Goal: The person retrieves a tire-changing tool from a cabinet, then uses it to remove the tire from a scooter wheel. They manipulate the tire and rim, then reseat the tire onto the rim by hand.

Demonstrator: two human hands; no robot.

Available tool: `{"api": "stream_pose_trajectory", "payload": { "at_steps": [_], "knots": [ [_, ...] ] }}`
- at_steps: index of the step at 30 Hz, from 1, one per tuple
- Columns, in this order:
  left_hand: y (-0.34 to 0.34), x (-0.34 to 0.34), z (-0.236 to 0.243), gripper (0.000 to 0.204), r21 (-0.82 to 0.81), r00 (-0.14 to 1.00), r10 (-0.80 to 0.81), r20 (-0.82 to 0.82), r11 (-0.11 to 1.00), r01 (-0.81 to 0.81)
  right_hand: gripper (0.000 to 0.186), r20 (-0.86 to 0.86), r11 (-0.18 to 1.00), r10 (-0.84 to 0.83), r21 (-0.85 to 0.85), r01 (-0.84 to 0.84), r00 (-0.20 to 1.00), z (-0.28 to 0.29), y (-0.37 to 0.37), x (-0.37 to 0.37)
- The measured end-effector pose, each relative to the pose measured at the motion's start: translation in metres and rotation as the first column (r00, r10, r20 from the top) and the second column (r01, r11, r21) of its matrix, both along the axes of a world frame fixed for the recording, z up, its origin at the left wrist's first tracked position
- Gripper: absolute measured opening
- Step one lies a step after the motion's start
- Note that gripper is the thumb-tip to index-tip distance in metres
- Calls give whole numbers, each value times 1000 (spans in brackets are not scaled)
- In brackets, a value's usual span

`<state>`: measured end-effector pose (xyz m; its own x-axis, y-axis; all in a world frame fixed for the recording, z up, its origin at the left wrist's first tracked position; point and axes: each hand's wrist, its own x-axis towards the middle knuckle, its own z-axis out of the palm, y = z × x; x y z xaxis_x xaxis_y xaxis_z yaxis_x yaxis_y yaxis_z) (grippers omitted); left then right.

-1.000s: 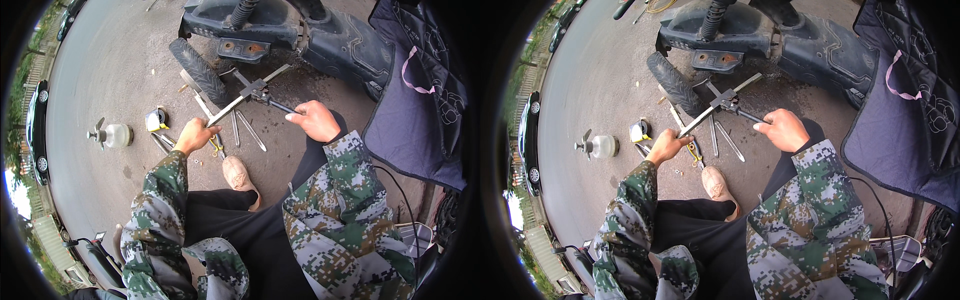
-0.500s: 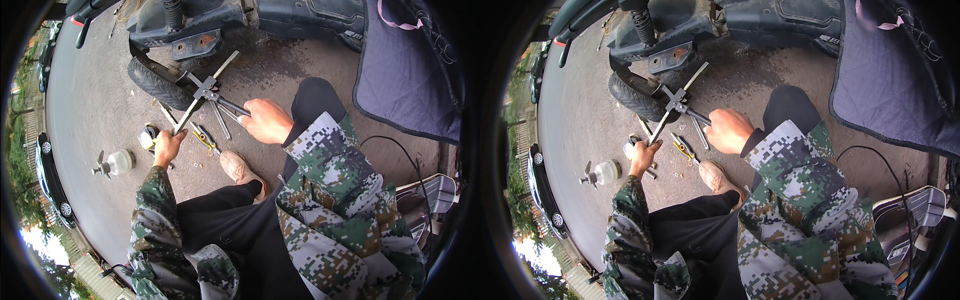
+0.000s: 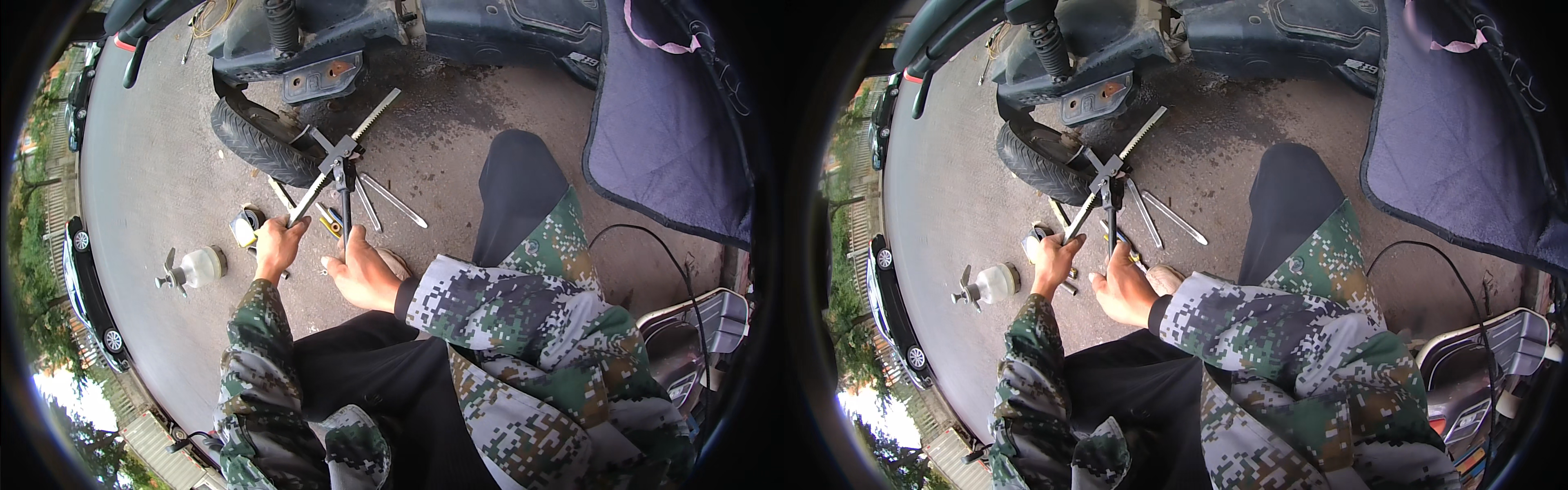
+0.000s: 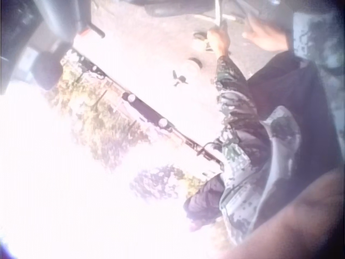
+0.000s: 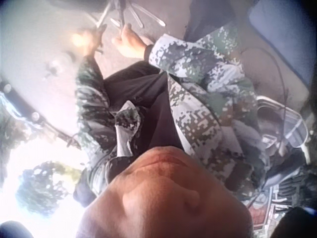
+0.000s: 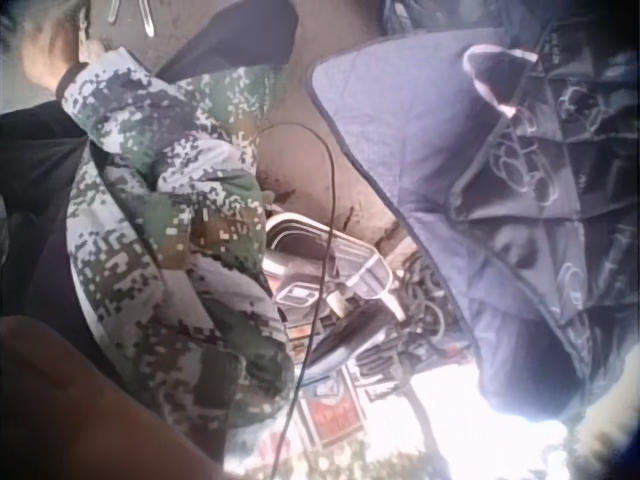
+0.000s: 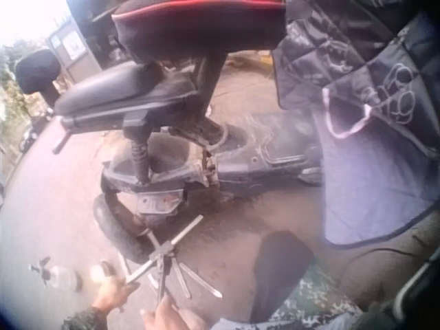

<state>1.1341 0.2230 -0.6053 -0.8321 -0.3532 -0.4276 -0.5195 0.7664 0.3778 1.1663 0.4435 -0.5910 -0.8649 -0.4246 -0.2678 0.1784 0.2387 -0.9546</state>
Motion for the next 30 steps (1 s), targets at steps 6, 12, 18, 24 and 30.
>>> {"api": "stream_pose_trajectory", "payload": {
  "at_steps": [6, 12, 18, 24, 30],
  "knots": [
    [-2, 10, -4, 38, 29, 1000, -3, -16, 1000, 4, 27, 474, 922, 378, -120, -368, 795, 32, 82, -70],
    [-13, 8, 0, 38, 55, 1000, 3, -7, 998, -3, 35, 300, 962, 243, 49, -269, 922, 54, 151, -172],
    [-8, 5, -2, 39, 32, 999, -33, -9, 999, 34, 29, 545, 898, 426, -352, -264, 722, 37, 114, -104],
    [-12, 4, 1, 38, 77, 998, -2, -66, 997, 7, 91, 397, 944, 303, -252, -215, 866, 24, 12, -18],
    [-12, 7, 5, 39, 41, 990, -25, -140, 999, 31, 78, 335, 936, 292, -292, -196, 896, 16, -1, -10]
  ]
}}
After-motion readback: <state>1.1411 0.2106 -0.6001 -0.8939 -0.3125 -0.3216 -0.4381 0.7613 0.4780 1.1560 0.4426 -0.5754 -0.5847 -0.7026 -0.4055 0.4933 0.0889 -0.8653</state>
